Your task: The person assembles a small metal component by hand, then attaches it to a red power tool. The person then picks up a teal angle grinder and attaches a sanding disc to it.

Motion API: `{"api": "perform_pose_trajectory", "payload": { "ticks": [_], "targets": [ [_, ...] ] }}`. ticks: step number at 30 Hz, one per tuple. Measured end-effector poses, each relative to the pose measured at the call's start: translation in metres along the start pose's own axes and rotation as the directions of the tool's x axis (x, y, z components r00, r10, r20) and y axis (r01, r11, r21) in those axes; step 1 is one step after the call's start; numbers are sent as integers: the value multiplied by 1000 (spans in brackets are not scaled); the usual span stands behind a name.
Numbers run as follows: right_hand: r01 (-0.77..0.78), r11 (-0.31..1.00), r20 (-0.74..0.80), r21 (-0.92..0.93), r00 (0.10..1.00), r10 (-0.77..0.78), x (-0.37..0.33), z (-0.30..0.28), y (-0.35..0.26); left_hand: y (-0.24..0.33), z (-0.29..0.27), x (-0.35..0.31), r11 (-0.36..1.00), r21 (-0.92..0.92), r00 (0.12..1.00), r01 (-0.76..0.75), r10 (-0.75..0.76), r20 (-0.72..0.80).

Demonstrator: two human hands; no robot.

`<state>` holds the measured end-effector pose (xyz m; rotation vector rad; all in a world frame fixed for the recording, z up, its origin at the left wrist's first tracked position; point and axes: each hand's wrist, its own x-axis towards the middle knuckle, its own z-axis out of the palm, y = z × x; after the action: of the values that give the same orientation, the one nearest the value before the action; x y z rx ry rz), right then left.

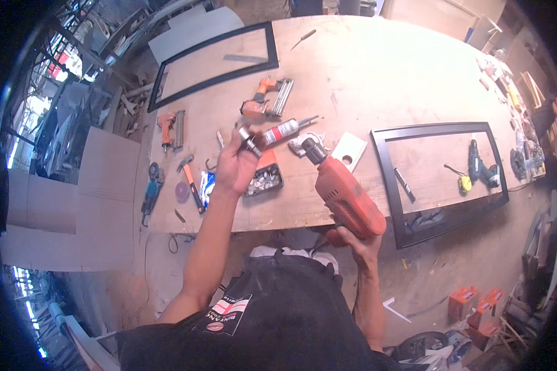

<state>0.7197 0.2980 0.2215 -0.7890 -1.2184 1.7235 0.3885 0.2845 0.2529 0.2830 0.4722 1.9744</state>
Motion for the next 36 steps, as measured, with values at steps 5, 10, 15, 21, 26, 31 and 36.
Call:
{"api": "perform_pose_trajectory", "payload": {
  "ticks": [5,10,15,21,26,31,36],
  "targets": [
    [-34,960,-28,279,999,43,-24,20,6,-20,70,35,993,-87,975,75,-55,214],
    [23,969,-82,247,997,-3,-37,60,7,-26,93,27,983,-98,969,155,-131,211],
    [71,977,-136,199,990,-44,-47,70,7,-23,100,15,974,-94,946,204,-171,276],
    [56,975,-185,213,983,-16,-54,83,9,-18,98,6,975,-56,941,216,-193,277],
    [98,973,-187,208,981,-59,-54,84,22,-14,96,6,984,87,950,157,-175,258],
    [182,983,-226,-31,957,-184,-48,85,33,-19,97,-1,966,195,921,167,-224,319],
    [187,960,-230,-209,945,-234,-45,94,38,-13,122,-14,971,86,901,224,-240,362]
  ]
}}
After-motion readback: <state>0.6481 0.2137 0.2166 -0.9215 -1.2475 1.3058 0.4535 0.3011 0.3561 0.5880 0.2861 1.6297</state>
